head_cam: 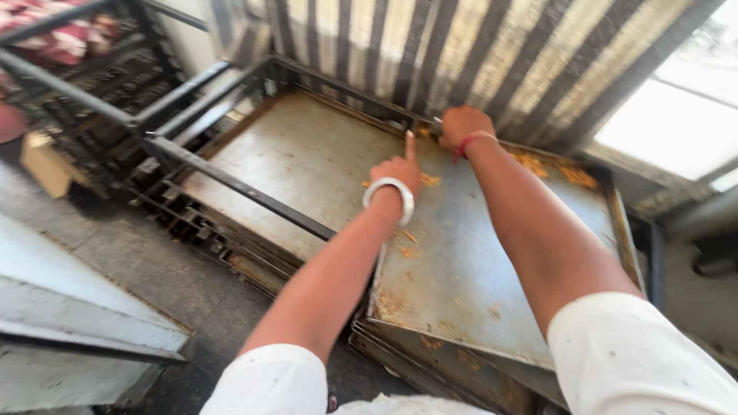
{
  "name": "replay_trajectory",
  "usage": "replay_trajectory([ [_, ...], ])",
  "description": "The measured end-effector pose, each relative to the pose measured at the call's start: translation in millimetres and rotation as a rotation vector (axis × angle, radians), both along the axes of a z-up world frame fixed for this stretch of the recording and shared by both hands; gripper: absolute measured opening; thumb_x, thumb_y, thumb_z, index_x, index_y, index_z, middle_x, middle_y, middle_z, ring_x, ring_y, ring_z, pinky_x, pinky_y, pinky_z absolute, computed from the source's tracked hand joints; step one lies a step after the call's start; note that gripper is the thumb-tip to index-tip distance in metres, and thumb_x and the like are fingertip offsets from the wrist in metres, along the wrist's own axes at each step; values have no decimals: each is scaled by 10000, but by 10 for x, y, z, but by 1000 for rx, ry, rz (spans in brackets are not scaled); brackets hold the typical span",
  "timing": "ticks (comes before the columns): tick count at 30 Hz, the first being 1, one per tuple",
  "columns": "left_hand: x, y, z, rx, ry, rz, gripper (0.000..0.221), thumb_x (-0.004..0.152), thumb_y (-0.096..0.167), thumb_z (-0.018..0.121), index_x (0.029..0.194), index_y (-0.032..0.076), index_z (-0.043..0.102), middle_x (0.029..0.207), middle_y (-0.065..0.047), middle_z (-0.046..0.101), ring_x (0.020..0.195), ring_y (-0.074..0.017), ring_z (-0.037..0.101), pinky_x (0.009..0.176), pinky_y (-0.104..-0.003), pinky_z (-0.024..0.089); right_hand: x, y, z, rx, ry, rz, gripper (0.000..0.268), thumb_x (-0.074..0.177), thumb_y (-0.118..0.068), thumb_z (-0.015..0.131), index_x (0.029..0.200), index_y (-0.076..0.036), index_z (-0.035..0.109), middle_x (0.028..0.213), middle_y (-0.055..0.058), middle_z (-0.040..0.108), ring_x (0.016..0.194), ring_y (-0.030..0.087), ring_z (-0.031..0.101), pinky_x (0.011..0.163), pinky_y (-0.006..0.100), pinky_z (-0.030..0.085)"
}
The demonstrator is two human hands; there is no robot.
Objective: The person scrapes crumbs and food residue from metal baking trays using a handheld metal scraper and stacks them.
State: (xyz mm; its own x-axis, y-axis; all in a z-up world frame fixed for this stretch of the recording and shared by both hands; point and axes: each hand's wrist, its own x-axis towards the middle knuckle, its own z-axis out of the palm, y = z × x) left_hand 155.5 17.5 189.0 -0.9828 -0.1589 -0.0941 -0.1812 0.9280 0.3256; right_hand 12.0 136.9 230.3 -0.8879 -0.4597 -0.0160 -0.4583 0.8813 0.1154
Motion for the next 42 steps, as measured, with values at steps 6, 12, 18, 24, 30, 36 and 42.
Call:
replay_trajectory([
  [6, 166, -66, 122, -32, 92, -43, 811, 972, 114, 457, 1658, 130, 25, 1235, -226, 684, 1051, -406, 705, 915, -503, 553, 149, 574, 104, -70, 32, -179, 315, 781, -252, 801, 1042, -76, 786, 1114, 226, 735, 1064, 392, 707, 890, 484, 572],
  [12, 195, -86, 143, 42, 122, 14, 852, 922, 65, 502, 1662, 162, 92, 1177, -232, 706, 1038, -406, 706, 910, -506, 547, 228, 1397, 212, -76, -69, -494, 428, 757, -329, 863, 1097, -78, 792, 1176, 188, 749, 1108, 357, 711, 928, 455, 568],
  [18, 146, -88, 91, 36, 144, 21, 864, 903, 68, 537, 1642, 188, 106, 1198, -235, 685, 1043, -410, 694, 898, -517, 538, 393, 1604, 159, -1, 16, -471, 376, 744, -246, 827, 1072, -65, 800, 1139, 201, 740, 1080, 364, 702, 887, 444, 575],
  [24, 135, -127, -19, 205, 230, 89, 727, 998, 220, 554, 1625, 227, 187, 1168, -205, 712, 1035, -427, 694, 875, -551, 536, 1415, 721, 41, 30, -58, 31, 390, 753, -412, 827, 950, -79, 783, 990, 207, 749, 945, 394, 723, 829, 487, 589],
  [30, 127, -159, -74, 184, 276, 92, 701, 1016, 230, 568, 1621, 219, 214, 1095, -216, 725, 980, -444, 697, 843, -557, 541, 1280, 1307, -96, 62, 70, -36, 524, 751, -532, 845, 936, -47, 778, 990, 190, 758, 912, 385, 727, 766, 505, 597],
  [36, 132, -142, -61, 223, 258, 75, 697, 1010, 222, 538, 1613, 180, 191, 1061, -205, 728, 954, -430, 705, 817, -549, 548, 949, 2796, 77, -22, 40, -651, 468, 759, -370, 841, 1099, -53, 793, 1081, 218, 768, 995, 401, 744, 849, 484, 598],
  [42, 72, -179, -178, 224, 326, 75, 658, 1005, 224, 572, 1588, 199, 267, 1074, -223, 730, 986, -451, 698, 846, -560, 544, 1767, 1964, 37, 86, 91, -472, 336, 827, -349, 752, 1003, -66, 792, 1001, 227, 749, 902, 383, 747, 756, 490, 614],
])
